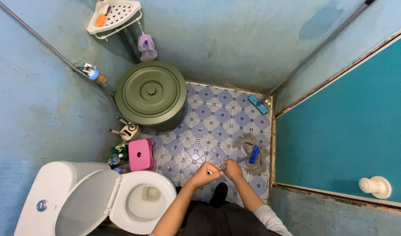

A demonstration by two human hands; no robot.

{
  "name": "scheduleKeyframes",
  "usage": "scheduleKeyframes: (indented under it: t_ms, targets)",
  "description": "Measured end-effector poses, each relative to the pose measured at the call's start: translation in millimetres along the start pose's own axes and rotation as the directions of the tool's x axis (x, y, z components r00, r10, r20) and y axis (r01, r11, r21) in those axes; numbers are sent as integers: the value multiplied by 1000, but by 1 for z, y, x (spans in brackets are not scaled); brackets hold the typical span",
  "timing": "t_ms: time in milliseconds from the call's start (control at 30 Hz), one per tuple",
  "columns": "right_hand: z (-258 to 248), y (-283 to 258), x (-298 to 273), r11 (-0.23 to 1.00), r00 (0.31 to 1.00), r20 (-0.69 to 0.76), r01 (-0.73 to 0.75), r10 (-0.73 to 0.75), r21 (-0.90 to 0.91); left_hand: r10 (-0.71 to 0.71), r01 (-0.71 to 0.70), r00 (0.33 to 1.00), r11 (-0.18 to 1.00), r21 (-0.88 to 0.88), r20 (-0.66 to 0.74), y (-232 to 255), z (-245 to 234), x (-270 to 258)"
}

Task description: The person attaches a wet cloth to a mop head and then cleans the floor of a bathroom by hand.

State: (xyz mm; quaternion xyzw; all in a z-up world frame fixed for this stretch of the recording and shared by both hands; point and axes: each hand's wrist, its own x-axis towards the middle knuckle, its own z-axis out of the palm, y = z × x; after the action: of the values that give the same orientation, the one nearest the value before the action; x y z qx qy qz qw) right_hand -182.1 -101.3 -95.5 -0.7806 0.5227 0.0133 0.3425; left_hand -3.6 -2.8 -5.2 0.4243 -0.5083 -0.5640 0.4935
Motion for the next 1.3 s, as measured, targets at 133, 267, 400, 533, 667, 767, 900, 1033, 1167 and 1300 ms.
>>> scheduleKeyframes:
  t_ms: [133,267,400,533,667,767,900,1033,1167,1300]
  targets:
    - [8,-18,9,997,1000,-17,-24,25,74,-9,16,995,997,75,-96,-8,-14,-8]
    - [40,-62,19,987,998,55,30,-40,157,-55,87,980,983,162,-190,14,-56,-41]
    - [80,-118,26,979,977,117,161,-176,126,-49,131,933,969,210,-357,47,-94,-94]
    - [122,-178,26,926,922,121,351,-367,139,116,13,895,958,285,-431,70,-129,-150]
    - [158,-227,22,896,842,330,444,-426,24,-72,142,874,984,111,-481,80,-157,-207]
    - [179,-243,10,862,815,371,502,-446,-67,8,-44,835,998,-52,-550,74,-163,-233]
    - [178,-231,6,838,793,386,539,-472,-83,55,-222,774,957,-189,-631,47,-156,-235]
    - [148,-193,25,946,875,389,324,-289,-25,19,-250,769,929,-273,-639,8,-139,-194]
    - [101,-135,51,908,872,370,393,-320,-142,-269,41,757,929,-368,-596,-33,-112,-132]
    - [42,-66,57,968,975,103,211,-198,-133,-233,133,851,962,-237,-470,-69,-78,-44]
